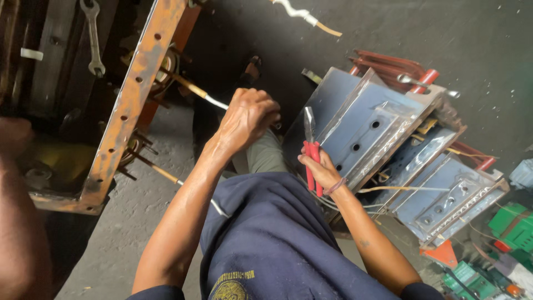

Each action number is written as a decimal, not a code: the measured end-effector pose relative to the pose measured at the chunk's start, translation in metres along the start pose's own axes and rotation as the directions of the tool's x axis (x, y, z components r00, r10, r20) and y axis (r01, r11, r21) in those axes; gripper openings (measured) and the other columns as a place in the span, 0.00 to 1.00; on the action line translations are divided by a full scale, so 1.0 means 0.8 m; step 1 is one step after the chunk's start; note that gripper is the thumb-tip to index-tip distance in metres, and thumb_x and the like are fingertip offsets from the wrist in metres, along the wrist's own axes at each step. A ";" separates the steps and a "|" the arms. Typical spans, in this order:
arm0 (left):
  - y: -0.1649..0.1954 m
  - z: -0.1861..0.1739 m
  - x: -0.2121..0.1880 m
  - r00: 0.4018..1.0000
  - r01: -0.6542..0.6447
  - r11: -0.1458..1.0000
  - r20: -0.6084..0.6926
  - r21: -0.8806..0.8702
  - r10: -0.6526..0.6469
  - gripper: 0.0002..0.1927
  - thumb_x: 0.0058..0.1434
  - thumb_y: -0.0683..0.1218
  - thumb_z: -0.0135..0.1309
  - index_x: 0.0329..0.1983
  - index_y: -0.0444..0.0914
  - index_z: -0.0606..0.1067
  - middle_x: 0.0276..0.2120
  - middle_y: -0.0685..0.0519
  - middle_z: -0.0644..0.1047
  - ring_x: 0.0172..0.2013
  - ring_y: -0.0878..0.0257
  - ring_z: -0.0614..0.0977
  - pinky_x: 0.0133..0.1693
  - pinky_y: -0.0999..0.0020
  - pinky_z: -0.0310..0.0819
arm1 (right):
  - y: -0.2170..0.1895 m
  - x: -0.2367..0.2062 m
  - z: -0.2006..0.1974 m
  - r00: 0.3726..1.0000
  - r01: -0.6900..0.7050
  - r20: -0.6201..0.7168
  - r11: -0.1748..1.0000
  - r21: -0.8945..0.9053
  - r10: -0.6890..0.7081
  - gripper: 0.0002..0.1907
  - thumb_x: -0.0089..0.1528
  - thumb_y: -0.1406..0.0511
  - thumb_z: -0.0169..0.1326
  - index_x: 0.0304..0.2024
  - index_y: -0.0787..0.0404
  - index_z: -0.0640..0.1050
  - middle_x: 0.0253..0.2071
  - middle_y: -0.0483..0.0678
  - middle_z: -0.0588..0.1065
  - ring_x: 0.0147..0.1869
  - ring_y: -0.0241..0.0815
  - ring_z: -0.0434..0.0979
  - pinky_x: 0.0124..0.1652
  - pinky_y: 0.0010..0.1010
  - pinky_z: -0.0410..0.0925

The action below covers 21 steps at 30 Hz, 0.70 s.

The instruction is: The person sits on the floor assembling electrical switchgear parts. They thread a white wire through a brass tube, bend and shape the wire by hand, then use pliers to crimp and trim the wire ends, working on components mounted in an orange metal housing.

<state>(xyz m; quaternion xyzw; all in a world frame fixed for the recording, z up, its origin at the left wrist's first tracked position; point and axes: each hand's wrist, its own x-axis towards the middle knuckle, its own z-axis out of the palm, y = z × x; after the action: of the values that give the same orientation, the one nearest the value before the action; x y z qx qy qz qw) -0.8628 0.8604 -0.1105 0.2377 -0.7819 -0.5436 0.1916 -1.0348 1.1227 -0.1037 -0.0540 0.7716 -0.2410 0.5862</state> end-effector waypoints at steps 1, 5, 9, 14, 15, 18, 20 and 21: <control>0.002 -0.001 0.013 0.997 -0.009 1.000 -0.072 0.011 0.009 0.06 0.58 0.40 0.63 0.39 0.36 0.80 0.37 0.50 0.80 0.42 0.52 0.79 0.47 0.57 0.68 | -0.003 0.004 -0.008 0.999 0.024 -0.046 0.999 -0.043 -0.025 0.17 0.61 0.61 0.57 0.50 0.61 0.73 0.39 0.42 0.74 0.47 0.32 0.74 0.49 0.27 0.68; 0.005 0.008 0.088 0.921 -0.098 0.990 -0.368 0.102 0.129 0.10 0.63 0.36 0.60 0.48 0.34 0.77 0.47 0.47 0.79 0.49 0.50 0.80 0.55 0.56 0.71 | -0.020 0.023 -0.044 0.996 0.026 0.083 0.995 -0.100 -0.018 0.14 0.65 0.62 0.56 0.45 0.66 0.73 0.36 0.44 0.72 0.44 0.36 0.72 0.46 0.30 0.67; -0.017 0.020 0.162 0.955 -0.195 0.961 -0.186 0.196 0.232 0.18 0.58 0.38 0.61 0.52 0.34 0.77 0.53 0.45 0.78 0.58 0.47 0.77 0.62 0.53 0.65 | -0.047 0.032 -0.087 0.993 0.120 0.014 0.989 -0.082 -0.119 0.14 0.60 0.64 0.59 0.45 0.60 0.72 0.36 0.42 0.70 0.41 0.34 0.71 0.41 0.31 0.67; -0.042 0.027 0.205 0.987 -0.102 0.982 0.139 0.160 0.080 0.09 0.65 0.43 0.64 0.47 0.41 0.81 0.47 0.54 0.82 0.55 0.59 0.80 0.71 0.55 0.62 | -0.082 0.052 -0.134 0.984 0.153 -0.040 0.936 -0.318 -0.174 0.10 0.62 0.61 0.55 0.43 0.60 0.75 0.34 0.43 0.72 0.36 0.35 0.72 0.36 0.33 0.69; -0.041 0.026 0.203 0.990 -0.125 0.978 0.081 0.165 0.113 0.11 0.62 0.42 0.64 0.47 0.40 0.80 0.48 0.52 0.81 0.57 0.56 0.79 0.69 0.53 0.62 | -0.086 0.057 -0.139 0.987 0.133 -0.044 0.943 -0.305 -0.154 0.11 0.62 0.61 0.54 0.44 0.59 0.74 0.34 0.44 0.72 0.36 0.36 0.72 0.36 0.33 0.69; -0.022 0.031 0.181 0.975 -0.112 0.974 -0.165 0.199 0.146 0.17 0.55 0.39 0.64 0.49 0.36 0.77 0.52 0.47 0.78 0.59 0.48 0.76 0.64 0.50 0.63 | -0.092 0.074 -0.144 0.989 0.134 -0.022 0.943 -0.304 -0.147 0.12 0.62 0.61 0.54 0.46 0.59 0.74 0.36 0.44 0.74 0.36 0.37 0.73 0.38 0.32 0.69; -0.001 0.041 0.154 0.911 -0.009 0.962 -0.394 0.274 0.121 0.22 0.55 0.38 0.63 0.54 0.34 0.75 0.55 0.43 0.76 0.60 0.44 0.75 0.62 0.52 0.66 | -0.091 0.092 -0.137 0.967 0.253 0.057 0.921 -0.297 -0.248 0.13 0.62 0.63 0.54 0.48 0.60 0.76 0.39 0.44 0.75 0.41 0.35 0.74 0.43 0.31 0.69; 0.009 0.050 0.142 0.879 0.111 0.969 -0.476 0.219 0.007 0.21 0.57 0.38 0.63 0.54 0.36 0.75 0.54 0.45 0.77 0.58 0.46 0.76 0.61 0.54 0.68 | -0.090 0.101 -0.134 0.961 0.274 0.120 0.930 -0.247 -0.251 0.14 0.62 0.63 0.54 0.49 0.60 0.75 0.40 0.44 0.75 0.43 0.35 0.74 0.45 0.30 0.69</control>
<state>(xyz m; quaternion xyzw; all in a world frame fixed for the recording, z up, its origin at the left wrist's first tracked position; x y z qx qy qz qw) -0.9787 0.8269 -0.1126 0.4056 -0.7644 -0.3757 0.3316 -1.1733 1.0631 -0.1221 -0.2436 0.7563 -0.2110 0.5693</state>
